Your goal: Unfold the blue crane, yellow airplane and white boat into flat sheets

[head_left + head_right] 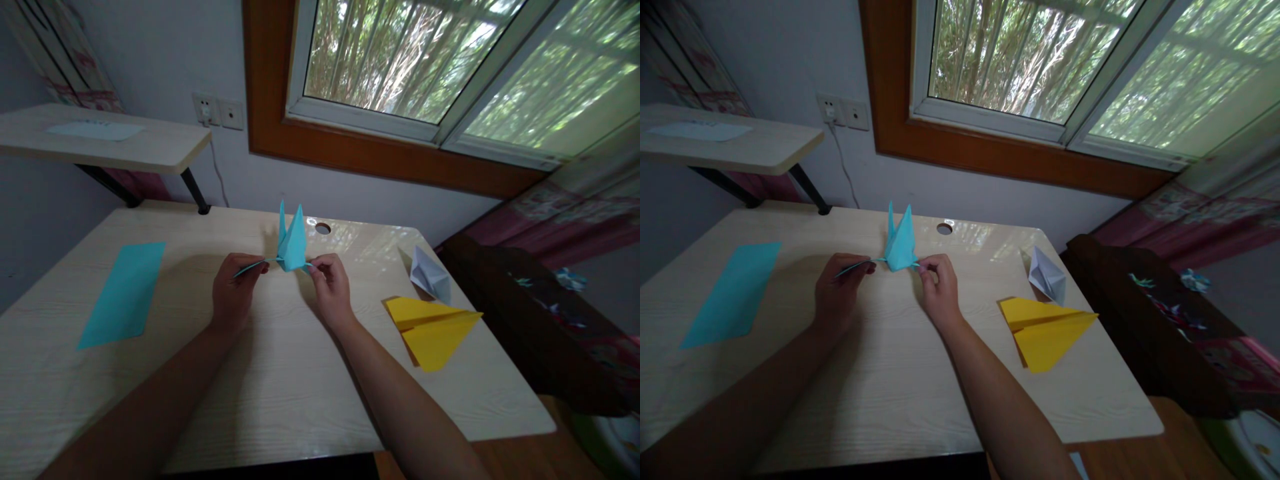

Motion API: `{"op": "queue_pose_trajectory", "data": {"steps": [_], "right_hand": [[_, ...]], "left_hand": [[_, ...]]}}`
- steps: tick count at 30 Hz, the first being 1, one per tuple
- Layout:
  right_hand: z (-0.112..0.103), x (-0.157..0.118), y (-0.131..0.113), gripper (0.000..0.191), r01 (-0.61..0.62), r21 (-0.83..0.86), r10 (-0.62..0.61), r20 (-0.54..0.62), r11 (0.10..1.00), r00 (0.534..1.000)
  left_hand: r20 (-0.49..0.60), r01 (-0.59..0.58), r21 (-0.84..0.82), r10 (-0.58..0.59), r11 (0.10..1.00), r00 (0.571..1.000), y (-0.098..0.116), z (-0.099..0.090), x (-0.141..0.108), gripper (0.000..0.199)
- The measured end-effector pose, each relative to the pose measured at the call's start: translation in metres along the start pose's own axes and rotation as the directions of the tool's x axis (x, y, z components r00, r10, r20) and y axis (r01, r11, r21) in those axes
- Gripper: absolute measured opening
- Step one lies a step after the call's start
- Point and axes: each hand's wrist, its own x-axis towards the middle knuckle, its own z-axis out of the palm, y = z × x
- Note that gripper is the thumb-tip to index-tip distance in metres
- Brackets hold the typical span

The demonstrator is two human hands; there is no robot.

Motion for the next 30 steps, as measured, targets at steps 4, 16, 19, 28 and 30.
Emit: {"op": "queue_pose_trajectory", "data": {"steps": [4,16,19,28,30], "right_hand": [[-0.005,0.002,-0.008,0.01,0.212,-0.193,-0.209,0.038,0.958,0.977],[-0.011,0.008,-0.006,0.015,0.275,-0.251,-0.278,0.025,0.928,0.96],[-0.011,0.008,-0.004,0.018,0.284,-0.218,-0.277,0.063,0.934,0.959],[-0.014,0.008,0.001,0.02,0.214,-0.2,-0.203,0.073,0.956,0.976],[-0.014,0.008,0.001,0.021,0.202,-0.199,-0.192,0.07,0.959,0.979]], "left_hand": [[-0.034,0.13,-0.162,-0.137,0.978,0.99,-0.009,0.001,0.003,0.012],[0.227,0.441,-0.529,-0.38,0.725,0.897,-0.009,0.007,0.005,0.031],[0.269,0.523,-0.489,-0.449,0.698,0.852,-0.009,0.005,0.007,0.036],[0.411,0.384,-0.131,-0.302,0.914,0.86,-0.031,0.009,-0.002,0.056],[0.423,0.243,-0.019,-0.213,0.97,0.881,-0.032,0.008,-0.003,0.057]]}}
